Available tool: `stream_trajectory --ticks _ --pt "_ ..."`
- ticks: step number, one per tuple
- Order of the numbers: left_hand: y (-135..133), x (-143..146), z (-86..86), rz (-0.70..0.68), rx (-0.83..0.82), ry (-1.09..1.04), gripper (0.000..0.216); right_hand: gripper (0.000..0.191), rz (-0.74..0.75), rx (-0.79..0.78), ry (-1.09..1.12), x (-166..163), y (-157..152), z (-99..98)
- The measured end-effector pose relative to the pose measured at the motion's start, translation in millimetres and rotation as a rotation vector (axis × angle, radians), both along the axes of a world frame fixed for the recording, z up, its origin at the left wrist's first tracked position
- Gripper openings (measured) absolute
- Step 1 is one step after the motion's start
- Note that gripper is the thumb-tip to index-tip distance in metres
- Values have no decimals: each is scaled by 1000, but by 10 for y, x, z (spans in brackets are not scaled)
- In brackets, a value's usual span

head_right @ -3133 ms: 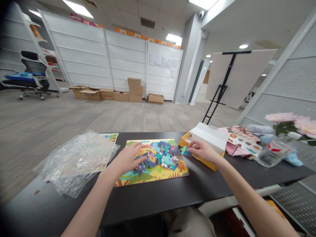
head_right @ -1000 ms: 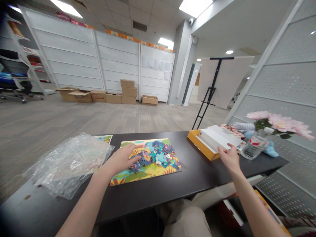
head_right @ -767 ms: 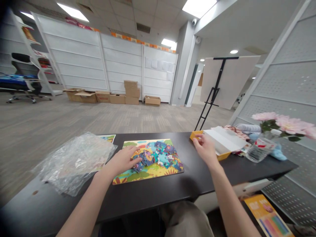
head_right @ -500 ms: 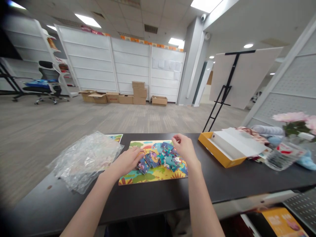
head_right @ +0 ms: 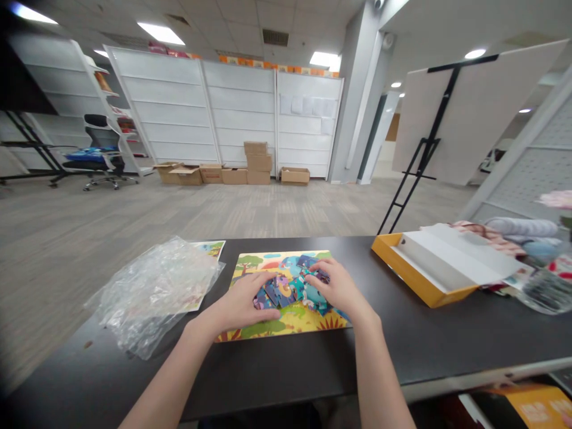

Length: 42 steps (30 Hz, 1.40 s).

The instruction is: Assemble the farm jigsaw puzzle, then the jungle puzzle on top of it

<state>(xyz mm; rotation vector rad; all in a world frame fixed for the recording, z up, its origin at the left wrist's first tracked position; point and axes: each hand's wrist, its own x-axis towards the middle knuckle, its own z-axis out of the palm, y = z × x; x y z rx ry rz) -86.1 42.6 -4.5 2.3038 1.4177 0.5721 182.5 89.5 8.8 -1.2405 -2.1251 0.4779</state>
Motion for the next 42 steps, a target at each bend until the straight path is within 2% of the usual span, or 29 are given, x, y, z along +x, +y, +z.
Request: stream_trajectory --ticks 3,7,11,16,22,36,42 --pt "-28 67 -17 -2 -36 35 83 25 6 -23 -27 56 -23 -59" --pt "-99 141 -24 -8 -22 42 76 25 9 -30 -63 98 -15 -111" --pt "-154 188 -42 -30 -1 26 74 23 42 -46 -82 92 -20 -99" --pt "-181 270 -79 -30 37 56 63 30 36 -69 -105 103 -41 -92" --pt "-175 416 -65 -31 50 103 54 33 2 -111 -124 243 -39 -102" --pt "-191 798 -109 -40 99 82 58 31 -125 -225 -57 588 -74 -90" --pt "-189 785 -85 -67 109 31 68 37 -102 -313 29 638 -52 -134"
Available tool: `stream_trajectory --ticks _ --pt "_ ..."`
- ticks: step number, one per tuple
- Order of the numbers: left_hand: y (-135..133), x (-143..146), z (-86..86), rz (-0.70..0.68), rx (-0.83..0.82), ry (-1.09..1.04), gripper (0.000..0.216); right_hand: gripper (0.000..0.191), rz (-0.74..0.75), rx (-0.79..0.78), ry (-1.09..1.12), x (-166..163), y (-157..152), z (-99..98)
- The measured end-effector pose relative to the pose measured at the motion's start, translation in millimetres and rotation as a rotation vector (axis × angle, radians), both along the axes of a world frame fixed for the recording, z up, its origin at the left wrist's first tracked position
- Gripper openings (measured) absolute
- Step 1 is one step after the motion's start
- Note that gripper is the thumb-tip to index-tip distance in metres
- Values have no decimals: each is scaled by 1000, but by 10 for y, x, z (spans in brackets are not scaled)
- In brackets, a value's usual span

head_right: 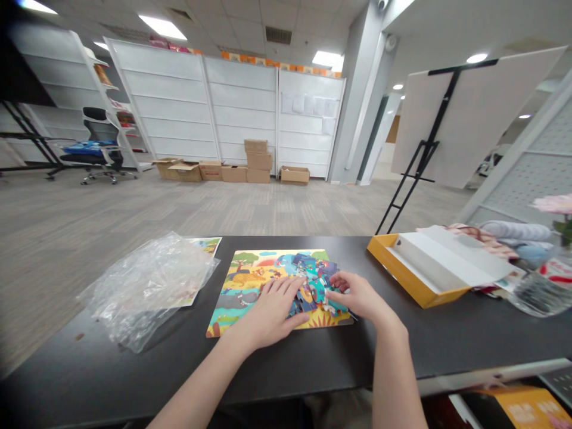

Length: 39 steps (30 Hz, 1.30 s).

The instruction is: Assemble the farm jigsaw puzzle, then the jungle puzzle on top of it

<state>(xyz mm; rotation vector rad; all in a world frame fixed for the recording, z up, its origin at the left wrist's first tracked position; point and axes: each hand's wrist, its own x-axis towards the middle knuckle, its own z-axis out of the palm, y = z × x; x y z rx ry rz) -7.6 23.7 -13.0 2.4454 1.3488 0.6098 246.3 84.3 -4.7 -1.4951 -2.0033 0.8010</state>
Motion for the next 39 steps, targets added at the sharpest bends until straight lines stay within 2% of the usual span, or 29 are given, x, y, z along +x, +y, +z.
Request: stream_trajectory --ticks 9,14,21,31,35,39 --pt "5 -441 -4 17 -50 -44 91 38 -5 -27 26 -22 1 -5" --pt "-19 -664 -6 3 -99 -53 93 35 36 -49 79 -59 -18 40" --pt "8 -720 44 -34 -107 -47 70 38 75 -82 170 -71 -23 63" --pt "91 -652 74 -40 -114 -34 60 40 113 -128 324 -121 -71 125" --pt "92 -650 79 -29 -107 -20 53 43 2 -31 395 3 -45 130" --pt "90 -670 60 -36 -99 -18 48 42 -346 121 240 245 80 -1"
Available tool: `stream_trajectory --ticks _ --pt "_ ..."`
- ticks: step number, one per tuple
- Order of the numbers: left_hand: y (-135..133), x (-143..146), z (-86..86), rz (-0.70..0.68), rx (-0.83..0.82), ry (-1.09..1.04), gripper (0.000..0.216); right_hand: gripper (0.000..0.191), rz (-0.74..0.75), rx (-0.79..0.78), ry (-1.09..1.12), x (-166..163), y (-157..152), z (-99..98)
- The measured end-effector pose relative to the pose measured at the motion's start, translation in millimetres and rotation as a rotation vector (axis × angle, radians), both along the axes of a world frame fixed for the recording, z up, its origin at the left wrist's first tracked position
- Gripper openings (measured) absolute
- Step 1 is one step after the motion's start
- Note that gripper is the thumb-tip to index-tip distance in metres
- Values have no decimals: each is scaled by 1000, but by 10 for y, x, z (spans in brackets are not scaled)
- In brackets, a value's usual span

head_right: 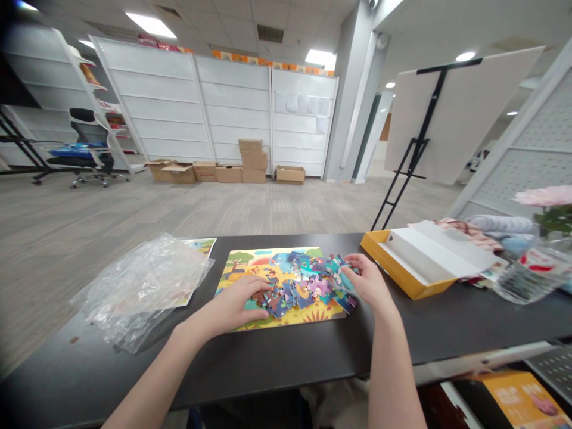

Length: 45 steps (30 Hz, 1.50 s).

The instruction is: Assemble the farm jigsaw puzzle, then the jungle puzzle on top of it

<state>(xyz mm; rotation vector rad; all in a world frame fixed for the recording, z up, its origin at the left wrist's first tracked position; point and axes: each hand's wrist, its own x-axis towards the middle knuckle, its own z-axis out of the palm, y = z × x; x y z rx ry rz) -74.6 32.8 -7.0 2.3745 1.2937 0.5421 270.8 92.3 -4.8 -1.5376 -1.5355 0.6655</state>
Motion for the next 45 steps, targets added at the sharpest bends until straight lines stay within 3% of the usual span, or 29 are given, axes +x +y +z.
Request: stream_trajectory --ticks 2,4,12,19,23,27,32,36,41,45 --pt "0 -8 -3 -1 3 1 45 41 -187 -9 -139 107 62 -85" --pt "0 -12 6 8 2 12 42 42 -262 -53 -236 181 105 -154" --pt "11 -37 34 53 -18 69 38 25 -230 -221 -527 232 142 -253" --pt "32 -47 -5 68 21 59 46 32 -235 -180 -633 284 150 -300" --pt "28 -15 -11 57 35 51 48 37 -260 19 -585 151 136 -245" --pt "6 52 9 49 58 81 46 42 -1 188 -373 -180 48 -77" --pt "-20 151 58 37 76 118 42 30 431 172 -265 -657 -154 169" --pt "-23 223 70 30 73 96 46 39 674 162 -260 -939 -269 224" --pt "-4 221 6 54 64 47 60 60 717 90 -398 -1008 -287 127" --pt "21 174 -30 79 38 75 67 63 690 64 -456 -941 -267 84"
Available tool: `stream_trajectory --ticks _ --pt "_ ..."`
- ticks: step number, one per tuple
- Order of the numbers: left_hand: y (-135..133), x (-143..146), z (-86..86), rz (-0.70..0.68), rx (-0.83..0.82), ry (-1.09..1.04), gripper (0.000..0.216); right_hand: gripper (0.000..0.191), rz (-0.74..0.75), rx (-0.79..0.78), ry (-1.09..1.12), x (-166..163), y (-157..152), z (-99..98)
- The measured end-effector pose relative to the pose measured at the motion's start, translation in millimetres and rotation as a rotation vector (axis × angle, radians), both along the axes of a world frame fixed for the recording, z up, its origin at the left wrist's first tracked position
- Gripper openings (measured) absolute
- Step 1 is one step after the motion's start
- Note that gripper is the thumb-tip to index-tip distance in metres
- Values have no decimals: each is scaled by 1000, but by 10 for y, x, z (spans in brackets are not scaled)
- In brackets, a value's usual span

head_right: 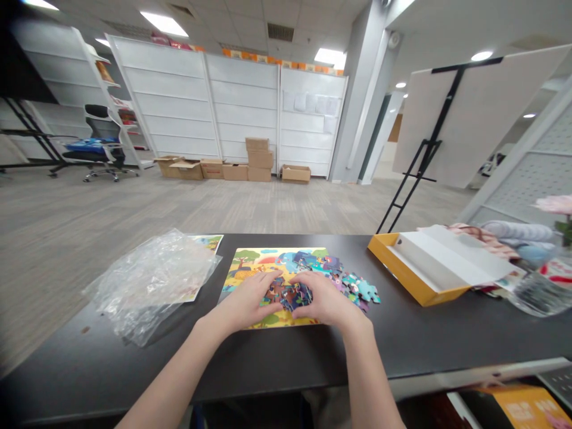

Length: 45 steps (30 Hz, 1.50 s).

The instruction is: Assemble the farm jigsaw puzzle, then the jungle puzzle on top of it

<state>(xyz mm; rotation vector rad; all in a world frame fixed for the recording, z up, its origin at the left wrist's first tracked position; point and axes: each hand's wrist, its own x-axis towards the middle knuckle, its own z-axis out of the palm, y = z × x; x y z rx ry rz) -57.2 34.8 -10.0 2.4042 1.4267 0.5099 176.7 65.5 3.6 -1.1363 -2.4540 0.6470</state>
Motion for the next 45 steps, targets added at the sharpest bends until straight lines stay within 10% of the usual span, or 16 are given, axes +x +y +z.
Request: stream_trajectory --ticks 8,31,45 --pt "-20 -74 108 -8 -52 -23 57 26 -65 -44 -61 27 -19 69" --pt "2 105 61 197 89 210 34 34 -215 -56 -82 298 51 -5" --pt "5 245 63 15 124 97 48 44 -220 -70 -142 392 -9 72"
